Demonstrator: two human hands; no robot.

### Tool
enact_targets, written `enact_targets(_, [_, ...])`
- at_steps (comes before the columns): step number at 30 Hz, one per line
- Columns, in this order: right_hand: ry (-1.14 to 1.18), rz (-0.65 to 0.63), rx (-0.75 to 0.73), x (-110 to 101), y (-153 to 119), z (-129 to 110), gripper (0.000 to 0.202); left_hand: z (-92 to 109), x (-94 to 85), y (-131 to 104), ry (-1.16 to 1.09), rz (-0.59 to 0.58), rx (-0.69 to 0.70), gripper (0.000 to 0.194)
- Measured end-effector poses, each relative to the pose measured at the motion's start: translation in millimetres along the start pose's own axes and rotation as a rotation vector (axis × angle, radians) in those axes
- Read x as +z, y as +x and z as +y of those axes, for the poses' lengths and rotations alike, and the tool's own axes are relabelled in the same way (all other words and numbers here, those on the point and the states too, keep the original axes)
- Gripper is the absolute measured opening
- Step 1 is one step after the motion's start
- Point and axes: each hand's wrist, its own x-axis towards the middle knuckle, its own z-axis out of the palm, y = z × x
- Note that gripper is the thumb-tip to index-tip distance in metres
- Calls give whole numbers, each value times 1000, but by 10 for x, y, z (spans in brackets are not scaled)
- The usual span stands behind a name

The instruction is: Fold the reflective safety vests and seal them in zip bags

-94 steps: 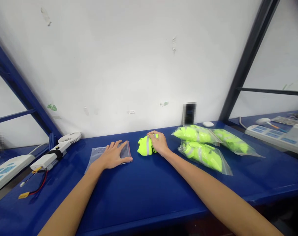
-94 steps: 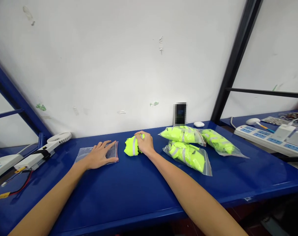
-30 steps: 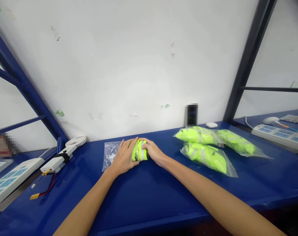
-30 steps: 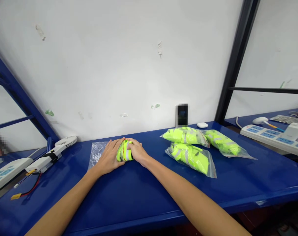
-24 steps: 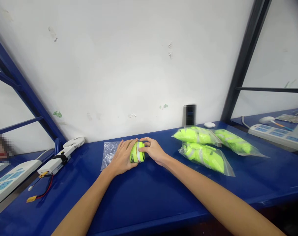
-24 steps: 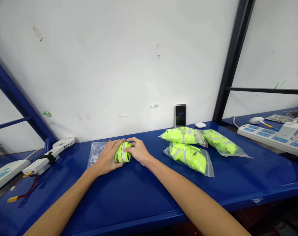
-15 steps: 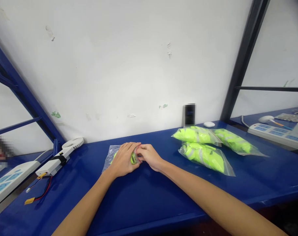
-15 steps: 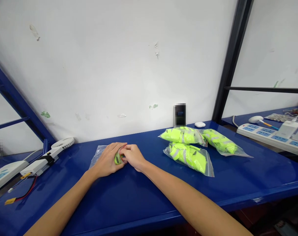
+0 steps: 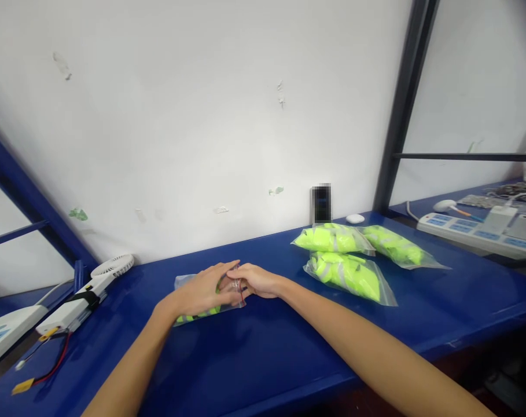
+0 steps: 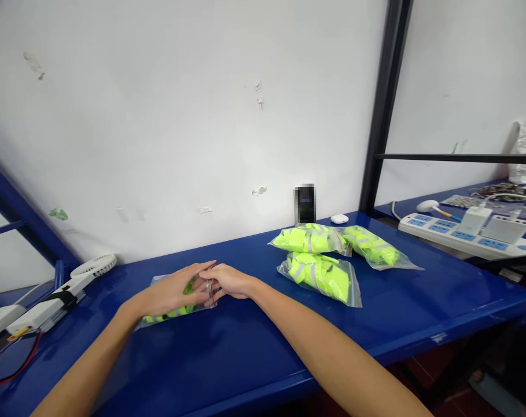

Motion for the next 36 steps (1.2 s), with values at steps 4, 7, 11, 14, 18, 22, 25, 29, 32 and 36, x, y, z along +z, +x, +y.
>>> enact_targets(4, [-208,174,-6,-154,17,7,32,-176,-91,225,-9,-4,-180,54])
enact_targets(7, [-550,371,-58,-168,15,30,39,-235,62,411,102,-7,-426,50])
enact_targets(11, [-912,511,-86,-51,-16,21,54,-250,272,453,93,82,-495,39])
enact_targets(14, [-1159,652,-169,44,-41,13,54,-271,309,392,-39,149,-342,32])
enact_targets(18, [-1234,709,-177,64,-33,47,39,-253,300,347,-153,219,-225,21])
enact_targets(22, [-1059,594,-201,-15,-25,83,22,-178,294,329,-167,298,-128,19])
enact_targets(25, [-906,519,-275,-77,-44,84,20,-142,289,313,-219,284,-101,21])
enact_targets(29, [-763,436,-303,-118,-59,74,21,-140,287,309,-245,250,-126,23])
enact_targets(32, [-718,413,-304,-123,-48,76,19,-146,289,315,-257,240,-128,23])
enact_targets(36, [-703,432,-299,-127,-31,85,16,-135,277,313,-251,281,-75,24])
